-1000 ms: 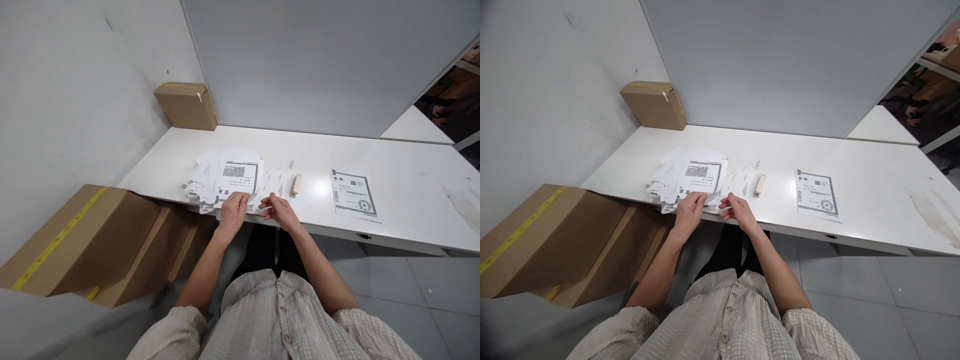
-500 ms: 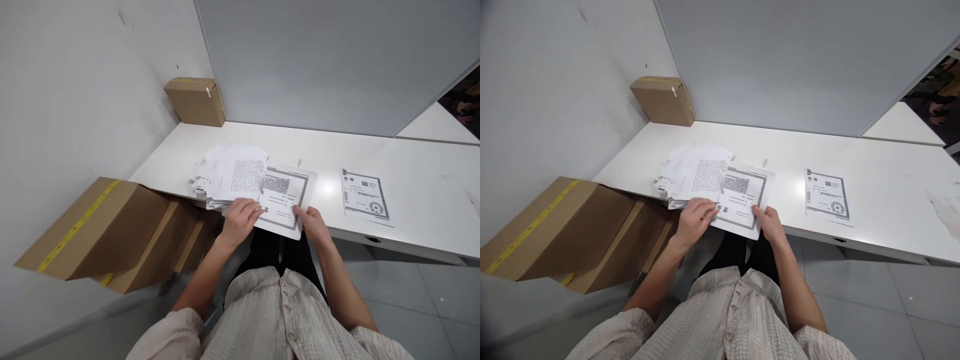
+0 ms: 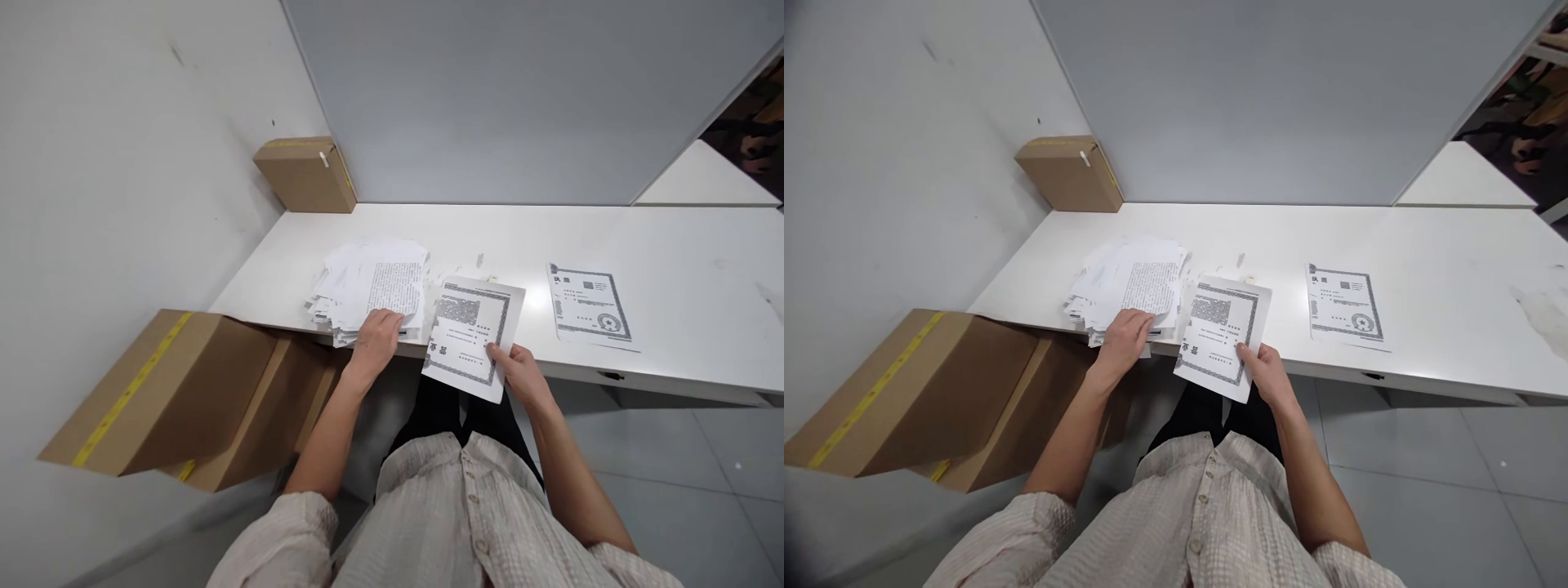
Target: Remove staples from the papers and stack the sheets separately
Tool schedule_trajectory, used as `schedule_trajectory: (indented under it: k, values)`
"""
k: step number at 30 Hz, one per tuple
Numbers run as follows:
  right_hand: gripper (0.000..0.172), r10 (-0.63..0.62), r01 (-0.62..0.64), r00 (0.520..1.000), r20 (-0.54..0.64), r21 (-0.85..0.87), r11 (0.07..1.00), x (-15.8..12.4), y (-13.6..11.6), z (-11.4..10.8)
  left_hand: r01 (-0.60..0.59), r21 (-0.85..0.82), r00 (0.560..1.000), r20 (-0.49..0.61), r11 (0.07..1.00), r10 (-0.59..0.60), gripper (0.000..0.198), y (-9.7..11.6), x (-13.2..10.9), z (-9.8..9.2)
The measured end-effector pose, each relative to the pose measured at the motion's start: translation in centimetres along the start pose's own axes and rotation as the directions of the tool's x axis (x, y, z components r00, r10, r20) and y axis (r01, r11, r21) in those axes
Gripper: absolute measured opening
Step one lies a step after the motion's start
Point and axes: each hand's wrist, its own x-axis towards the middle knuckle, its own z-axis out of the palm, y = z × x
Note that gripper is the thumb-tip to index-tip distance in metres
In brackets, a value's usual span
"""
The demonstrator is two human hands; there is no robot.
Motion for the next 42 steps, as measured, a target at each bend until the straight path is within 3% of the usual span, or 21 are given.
schedule_trajectory:
  k: [4,7,10,12,14,18,21,23,25,28,31,34,38,42]
  values:
    - [0.038,-0.001,0.000,1.000,0.023,0.021,1.000,0.0,0.1,0.3,0.149,-0.192,0.982,-0.089,0.970,-0.168,0.011,-0.2,0.6,-0.5]
    - [0.036,-0.002,-0.001,0.999,0.051,0.070,0.998,0.0,0.4,0.4,0.165,-0.256,0.967,-0.146,0.953,-0.207,0.010,0.7,0.8,-1.2]
    - [0.035,0.049,-0.061,0.995,0.088,0.135,0.989,0.3,0.6,0.4,0.037,-0.317,0.989,-0.124,0.948,-0.080,0.006,3.3,0.2,-1.4]
    - [0.035,0.100,-0.114,0.991,0.092,0.160,0.981,0.5,0.8,0.4,-0.083,-0.376,0.997,-0.020,0.923,0.081,0.009,5.6,-0.6,-0.9]
    - [0.040,0.132,-0.144,0.988,0.076,0.180,0.973,0.6,0.9,0.4,-0.168,-0.406,0.974,0.070,0.899,0.214,0.012,7.8,-1.7,0.1]
    - [0.045,0.057,-0.074,0.995,0.084,0.207,0.976,0.5,1.3,0.3,-0.188,-0.434,0.938,0.187,0.881,0.292,0.016,10.6,-3.2,2.3]
    - [0.036,-0.063,0.053,0.997,0.052,0.165,0.985,0.4,1.9,-0.2,-0.151,-0.505,0.928,0.224,0.850,0.298,0.019,10.6,-3.5,3.2]
    - [0.036,-0.093,0.088,0.995,0.033,0.150,0.985,0.4,2.2,-0.6,-0.074,-0.496,0.965,0.184,0.865,0.188,0.034,9.8,-3.2,3.7]
    - [0.037,-0.104,0.099,0.994,0.022,0.149,0.984,0.2,2.1,-1.1,0.086,-0.453,0.994,0.098,0.887,-0.046,0.048,8.8,-2.6,4.3]
    - [0.037,-0.165,0.164,0.986,-0.003,0.110,0.980,-0.4,0.9,-1.6,0.363,-0.553,0.924,0.107,0.750,-0.368,0.064,7.9,-1.2,5.1]
    - [0.036,-0.274,0.274,0.961,-0.022,-0.019,0.962,-1.2,-1.4,-1.9,0.479,-0.738,0.847,0.248,0.475,-0.470,0.063,8.4,1.0,4.9]
    - [0.034,-0.413,0.400,0.908,-0.068,-0.149,0.904,-1.4,-3.9,-2.0,0.376,-0.858,0.861,0.182,0.351,-0.476,0.051,9.6,3.4,3.5]
    - [0.028,-0.535,0.520,0.839,-0.096,-0.147,0.841,-0.4,-6.0,-2.2,0.146,-0.933,0.887,-0.023,0.329,-0.461,0.051,10.9,5.6,1.7]
    - [0.027,-0.548,0.545,0.834,-0.054,-0.071,0.836,1.8,-5.6,-2.4,0.090,-0.944,0.894,-0.065,0.319,-0.443,0.045,10.8,5.6,2.3]
